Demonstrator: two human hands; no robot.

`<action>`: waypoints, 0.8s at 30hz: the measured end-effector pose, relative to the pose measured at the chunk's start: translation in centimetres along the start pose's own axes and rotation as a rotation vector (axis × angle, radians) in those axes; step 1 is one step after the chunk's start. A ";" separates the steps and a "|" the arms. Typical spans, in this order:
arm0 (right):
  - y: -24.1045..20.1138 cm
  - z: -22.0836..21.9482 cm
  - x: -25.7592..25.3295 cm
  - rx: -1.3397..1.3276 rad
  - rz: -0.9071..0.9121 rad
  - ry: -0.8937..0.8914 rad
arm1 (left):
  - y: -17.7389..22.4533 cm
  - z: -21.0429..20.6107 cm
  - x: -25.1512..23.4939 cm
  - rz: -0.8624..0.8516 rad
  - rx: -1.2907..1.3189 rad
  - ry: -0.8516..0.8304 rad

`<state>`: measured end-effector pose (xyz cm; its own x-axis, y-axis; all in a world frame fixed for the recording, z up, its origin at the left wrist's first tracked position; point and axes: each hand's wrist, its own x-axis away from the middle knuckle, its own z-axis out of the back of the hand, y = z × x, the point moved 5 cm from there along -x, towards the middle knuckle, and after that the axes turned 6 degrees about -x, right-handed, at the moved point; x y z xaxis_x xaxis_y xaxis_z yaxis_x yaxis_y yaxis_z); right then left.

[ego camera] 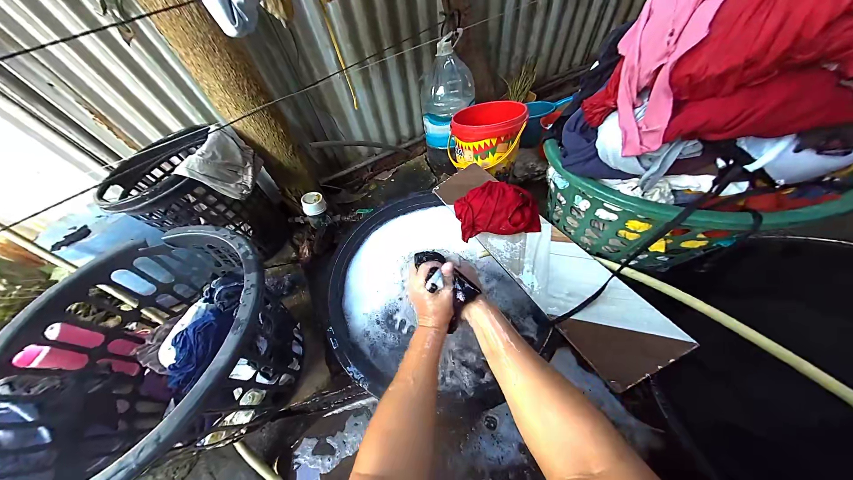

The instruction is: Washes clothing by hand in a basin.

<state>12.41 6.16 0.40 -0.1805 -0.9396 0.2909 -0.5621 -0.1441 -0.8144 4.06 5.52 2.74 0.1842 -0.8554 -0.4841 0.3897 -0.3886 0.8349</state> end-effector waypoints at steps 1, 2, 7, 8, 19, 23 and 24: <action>0.2 0.4 0.0 0.082 0.000 0.021 | -0.9 -0.1 -0.5 -0.019 -0.022 -0.026; 0.4 0.8 -0.1 0.200 0.009 0.024 | -1.8 -0.1 -1.0 -0.029 -0.077 -0.061; 0.4 5.4 -1.5 1.047 0.020 -0.023 | -9.5 2.3 -3.0 0.434 -0.488 -0.248; 0.8 6.5 -1.9 1.213 -0.005 -0.043 | -11.4 2.7 -2.8 0.528 -0.550 -0.276; 6.9 2.9 -1.2 1.519 -0.259 -0.363 | -17.5 1.0 6.8 0.898 -0.490 -0.621; -1.1 -2.6 0.9 0.790 0.003 -0.439 | -15.0 1.8 6.0 0.898 0.393 -0.123; -2.3 -2.5 1.2 0.527 0.035 -0.390 | -13.5 1.7 5.4 0.871 0.584 -0.069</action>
<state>11.50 6.08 3.87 0.1704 -0.9759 0.1366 -0.0729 -0.1508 -0.9859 -1.76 5.61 -10.69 0.1329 -0.9291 0.3451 -0.3519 0.2813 0.8928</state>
